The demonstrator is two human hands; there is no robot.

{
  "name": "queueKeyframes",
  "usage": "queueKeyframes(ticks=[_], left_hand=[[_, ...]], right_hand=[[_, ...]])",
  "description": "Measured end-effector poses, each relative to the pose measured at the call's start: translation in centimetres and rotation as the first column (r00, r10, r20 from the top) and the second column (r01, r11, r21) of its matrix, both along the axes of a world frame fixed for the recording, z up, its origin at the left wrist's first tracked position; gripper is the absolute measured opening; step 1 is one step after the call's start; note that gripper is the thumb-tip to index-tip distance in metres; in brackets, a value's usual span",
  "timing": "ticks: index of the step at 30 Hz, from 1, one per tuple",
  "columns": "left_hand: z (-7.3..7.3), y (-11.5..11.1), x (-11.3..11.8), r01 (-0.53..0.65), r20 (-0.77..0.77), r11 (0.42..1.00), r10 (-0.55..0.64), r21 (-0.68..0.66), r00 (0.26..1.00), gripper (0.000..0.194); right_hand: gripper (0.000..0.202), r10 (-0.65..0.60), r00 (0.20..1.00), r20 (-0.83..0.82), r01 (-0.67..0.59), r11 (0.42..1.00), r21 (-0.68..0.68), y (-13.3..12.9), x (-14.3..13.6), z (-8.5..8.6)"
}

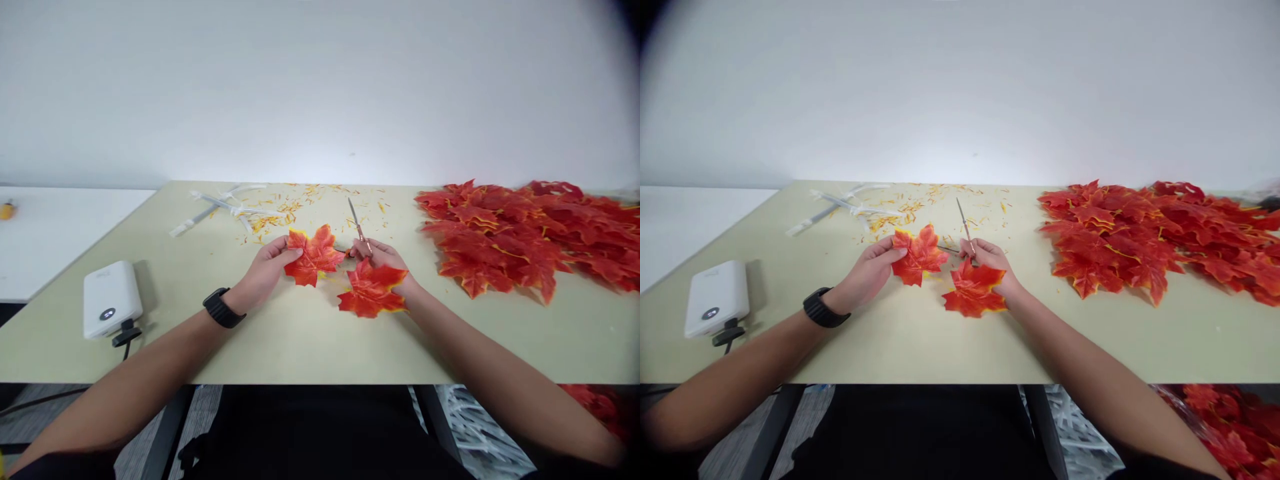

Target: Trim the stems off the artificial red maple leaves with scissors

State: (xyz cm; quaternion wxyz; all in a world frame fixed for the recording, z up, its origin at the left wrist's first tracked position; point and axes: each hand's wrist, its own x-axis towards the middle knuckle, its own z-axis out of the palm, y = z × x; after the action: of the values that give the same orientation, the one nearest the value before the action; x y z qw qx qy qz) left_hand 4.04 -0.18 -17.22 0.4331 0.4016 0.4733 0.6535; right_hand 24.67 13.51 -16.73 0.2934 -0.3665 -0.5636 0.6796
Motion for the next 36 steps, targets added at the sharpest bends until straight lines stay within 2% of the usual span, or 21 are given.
queueKeyframes(ticks=[4, 7, 11, 14, 16, 21, 25, 36], left_hand=[[0.0, -0.1, 0.2, -0.106, -0.053, 0.989, 0.101, -0.105, 0.994, 0.022], [0.0, -0.2, 0.4, -0.130, -0.112, 0.981, 0.114, -0.144, 0.987, 0.023], [-0.1, -0.2, 0.3, -0.114, -0.145, 0.975, 0.087, -0.191, 0.986, 0.026], [-0.3, -0.1, 0.2, -0.107, -0.113, 0.976, 0.086, -0.192, 0.990, 0.025], [-0.3, 0.0, 0.3, -0.102, -0.100, 0.980, 0.086, -0.173, 0.991, 0.024], [0.0, 0.0, 0.7, -0.068, -0.042, 0.988, 0.063, -0.135, 0.997, 0.026], [0.0, -0.1, 0.7, -0.075, -0.046, 0.988, 0.070, -0.132, 0.996, 0.029], [-0.6, 0.0, 0.5, -0.131, -0.105, 0.987, 0.121, -0.091, 0.987, 0.032]], right_hand=[[0.054, 0.052, 0.990, -0.130, -0.051, 0.999, 0.006, 0.4, 0.3, 0.6], [0.057, 0.101, 0.982, -0.159, -0.097, 0.995, 0.037, 0.4, 0.6, 1.0], [0.056, 0.202, 0.979, -0.020, -0.199, 0.976, 0.092, 0.0, 0.9, 1.4], [0.053, 0.335, 0.931, 0.143, -0.358, 0.915, 0.186, -0.8, 1.0, 1.5], [0.053, 0.380, 0.897, 0.225, -0.431, 0.864, 0.260, -1.3, 0.9, 1.4], [0.050, 0.376, 0.871, 0.317, -0.479, 0.797, 0.369, -1.7, 0.6, 0.2], [0.047, 0.370, 0.866, 0.337, -0.488, 0.775, 0.401, -1.2, 0.6, -0.7], [0.042, 0.342, 0.846, 0.409, -0.517, 0.711, 0.476, -0.9, 0.6, -1.0]])
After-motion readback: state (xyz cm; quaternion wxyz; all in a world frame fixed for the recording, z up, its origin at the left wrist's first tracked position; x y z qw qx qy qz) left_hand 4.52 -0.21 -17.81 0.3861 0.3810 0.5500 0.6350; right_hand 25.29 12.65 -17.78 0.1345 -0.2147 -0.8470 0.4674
